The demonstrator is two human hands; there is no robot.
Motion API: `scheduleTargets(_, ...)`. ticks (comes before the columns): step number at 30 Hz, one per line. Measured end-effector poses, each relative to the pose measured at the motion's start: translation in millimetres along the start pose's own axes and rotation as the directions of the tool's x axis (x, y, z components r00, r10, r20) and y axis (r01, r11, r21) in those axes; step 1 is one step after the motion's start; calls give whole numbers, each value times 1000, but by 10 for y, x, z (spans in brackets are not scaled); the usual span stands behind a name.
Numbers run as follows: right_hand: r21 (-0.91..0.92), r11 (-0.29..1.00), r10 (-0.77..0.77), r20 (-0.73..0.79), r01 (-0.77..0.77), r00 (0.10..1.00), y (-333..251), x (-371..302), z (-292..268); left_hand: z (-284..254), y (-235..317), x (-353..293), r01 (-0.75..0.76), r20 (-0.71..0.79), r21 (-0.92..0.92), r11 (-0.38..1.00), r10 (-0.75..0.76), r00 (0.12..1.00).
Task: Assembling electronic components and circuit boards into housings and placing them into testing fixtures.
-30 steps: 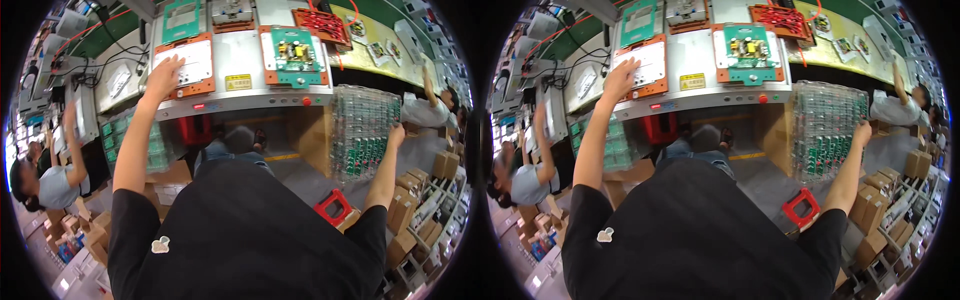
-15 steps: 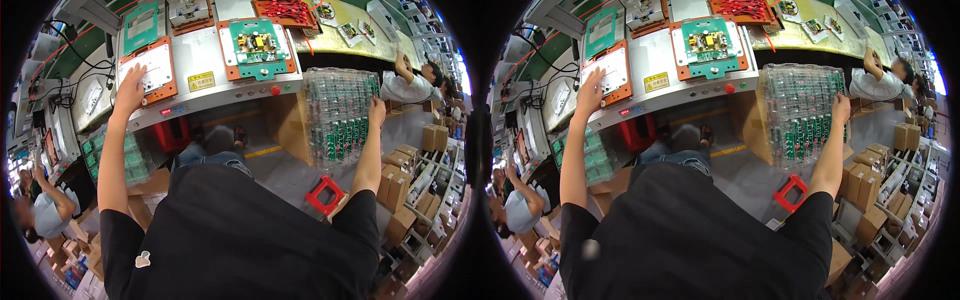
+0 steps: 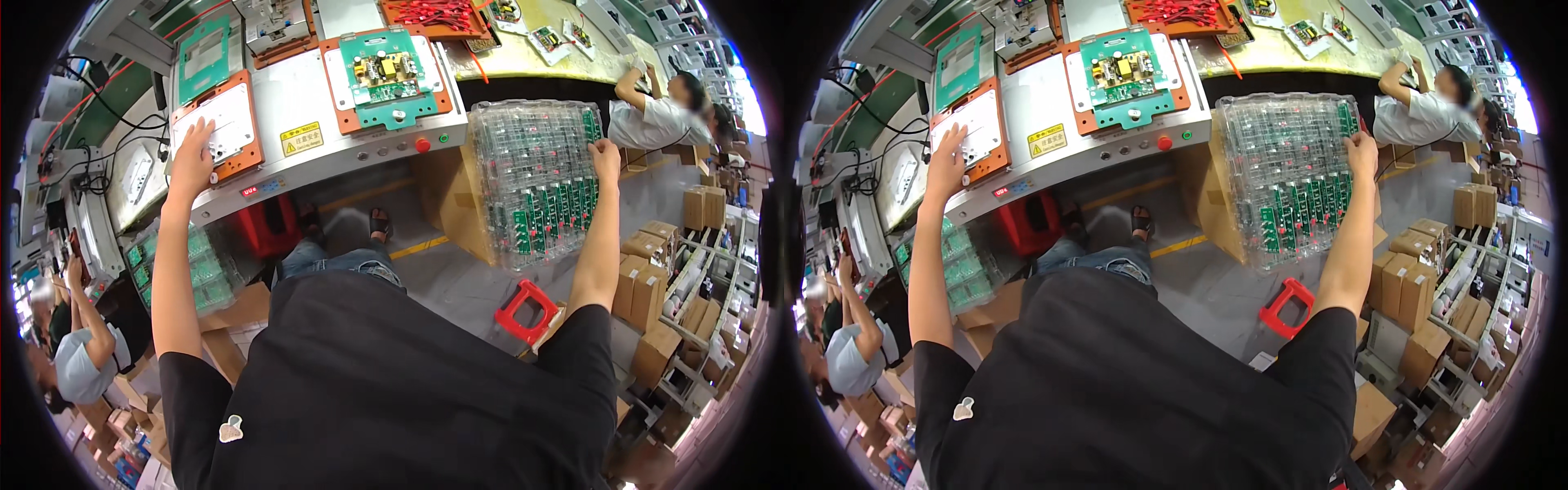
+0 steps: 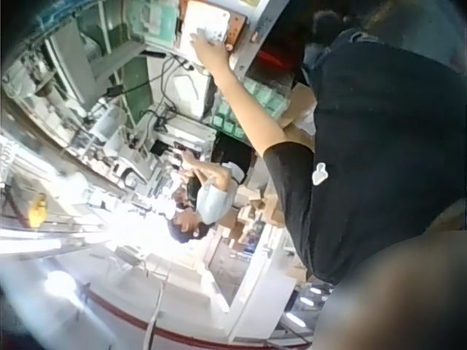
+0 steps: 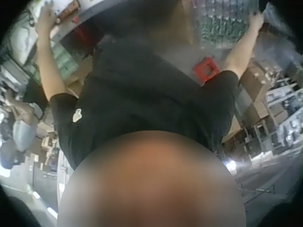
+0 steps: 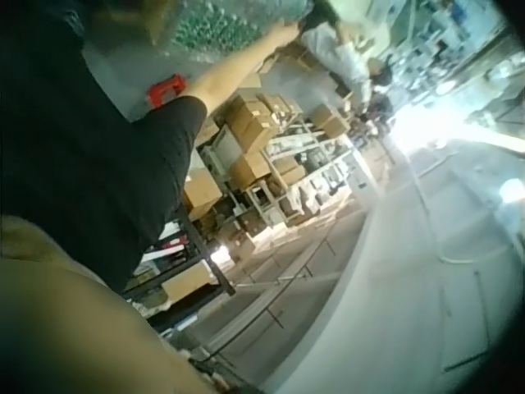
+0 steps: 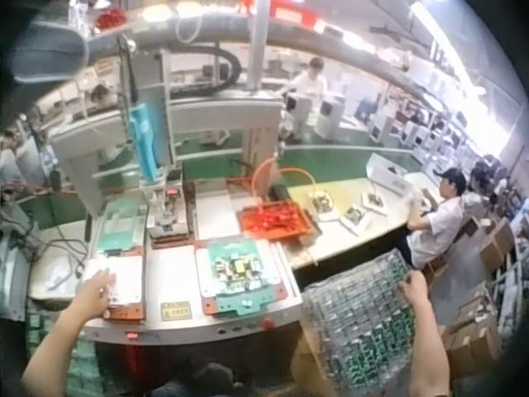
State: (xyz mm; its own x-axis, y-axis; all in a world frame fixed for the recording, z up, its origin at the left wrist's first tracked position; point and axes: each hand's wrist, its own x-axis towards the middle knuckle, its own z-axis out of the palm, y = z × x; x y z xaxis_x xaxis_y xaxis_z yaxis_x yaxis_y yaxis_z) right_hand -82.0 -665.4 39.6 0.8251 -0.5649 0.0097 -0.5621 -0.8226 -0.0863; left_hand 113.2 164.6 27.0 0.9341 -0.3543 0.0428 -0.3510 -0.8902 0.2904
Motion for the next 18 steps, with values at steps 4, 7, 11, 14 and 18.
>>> scheduleTargets(4,571,814,105,-326,108,939,-701,-276,-163,38,104,-49,52,-6,-32,998,-52,999)
scheduleTargets(7,877,477,-77,-27,60,997,-2343,-1025,-325,-69,507,-86,-15,-154,-168,986,-11,988)
scheduleTargets(11,943,314,-538,270,-108,799,-3982,-1821,-236,-250,1358,-310,108,-27,-848,519,-246,969)
scheduleTargets(14,956,293,-705,236,-30,669,-4573,-1828,-182,-253,1367,-266,175,105,-940,292,-240,965)
scheduleTargets(18,959,280,-811,256,-35,526,-5042,-1545,43,-211,1020,-107,229,160,-935,272,-253,954)
